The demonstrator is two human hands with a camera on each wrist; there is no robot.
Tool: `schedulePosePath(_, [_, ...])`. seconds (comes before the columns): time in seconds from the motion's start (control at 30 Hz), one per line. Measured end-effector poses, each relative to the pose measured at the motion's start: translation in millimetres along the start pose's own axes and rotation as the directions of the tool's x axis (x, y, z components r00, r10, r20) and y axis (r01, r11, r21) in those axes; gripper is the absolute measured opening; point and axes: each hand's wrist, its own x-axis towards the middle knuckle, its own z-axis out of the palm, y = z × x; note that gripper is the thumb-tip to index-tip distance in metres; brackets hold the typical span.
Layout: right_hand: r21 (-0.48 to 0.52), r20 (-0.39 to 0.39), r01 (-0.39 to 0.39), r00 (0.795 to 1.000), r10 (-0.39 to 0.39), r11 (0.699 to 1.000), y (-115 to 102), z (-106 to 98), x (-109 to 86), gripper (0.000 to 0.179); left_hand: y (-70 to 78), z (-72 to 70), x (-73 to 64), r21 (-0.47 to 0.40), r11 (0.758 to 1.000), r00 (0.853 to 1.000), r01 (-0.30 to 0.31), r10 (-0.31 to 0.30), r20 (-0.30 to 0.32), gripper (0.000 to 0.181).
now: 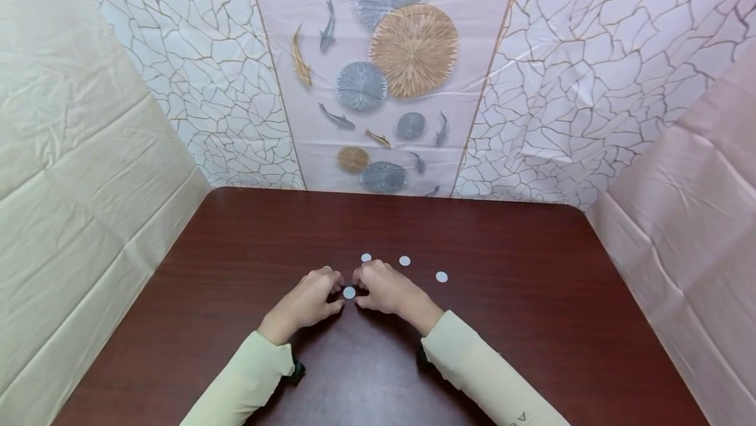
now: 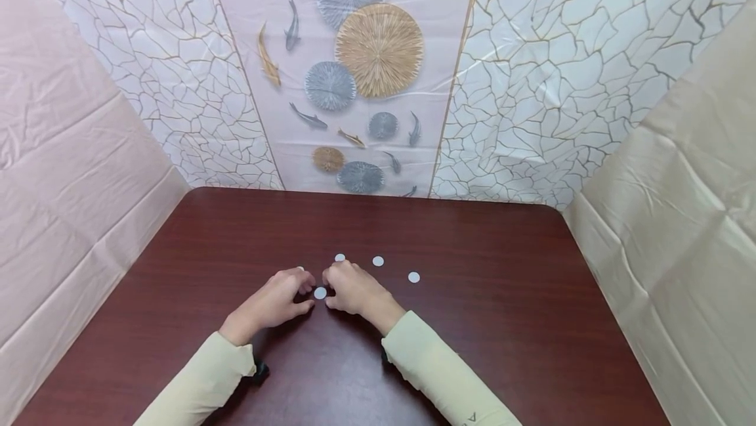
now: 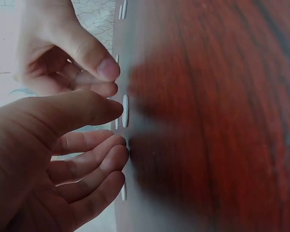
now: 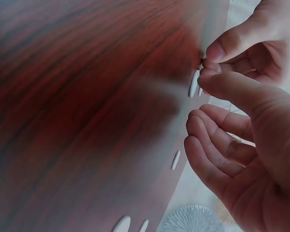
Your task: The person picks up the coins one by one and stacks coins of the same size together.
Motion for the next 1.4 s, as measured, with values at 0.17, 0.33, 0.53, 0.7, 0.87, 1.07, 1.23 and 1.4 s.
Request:
schedulePosePath(0.17, [0.009, 0.012, -0.02, 1.0, 0.019, 1.0, -1, 4, 5.7, 0.013, 1.0, 2.5, 3.6, 0.017, 1.0, 1.0, 0.019, -0.02, 0.023, 0.02])
schedulePosePath(0.33, [0.012, 0.029, -0.038, 0.999, 0.037, 0.999, -2, 8, 11.6, 0.009, 0.9, 3.3, 6.4, 0.016, 0.999, 0.999, 0.028, -0.028, 0.02, 0.014])
schedulePosePath(0.53, [0.05, 0.043, -0.051, 0.998, 0.049, 0.997, -4, 9, 15.9, 0.02, 1.9, 4.9, 8.7, 0.029, 0.999, 1.0, 0.031, -0.031, 0.004, 0.013])
schedulePosePath(0.7, [0.049, 0.053, -0.082, 0.995, 0.079, 0.995, -8, 7, 17.4, 0.018, 4.9, 5.4, 9.8, 0.049, 0.998, 0.999, 0.04, -0.04, -0.014, 0.015])
schedulePosePath(0.87, [0.057, 0.056, -0.102, 0.994, 0.099, 0.993, -7, 9, 17.5, 0.011, 9.1, 4.3, 12.0, 0.082, 0.996, 0.999, 0.048, -0.048, -0.004, 0.016])
schedulePosePath(1.07, [0.072, 0.049, -0.108, 0.993, 0.105, 0.992, -7, 11, 13.0, 0.01, 14.1, 3.6, 10.8, 0.085, 0.995, 0.998, 0.052, -0.055, 0.023, 0.016])
schedulePosePath(1.23, [0.082, 0.055, -0.116, 0.992, 0.111, 0.99, -11, 9, 6.9, 0.015, 17.7, 4.9, 7.3, 0.066, 0.996, 0.997, 0.061, -0.064, 0.042, 0.015])
schedulePosePath(1.4, [0.064, 0.052, -0.108, 0.993, 0.105, 0.992, -14, 10, -1.1, 0.02, 21.8, 7.0, 4.0, 0.055, 0.998, 0.998, 0.039, -0.042, 0.055, 0.016])
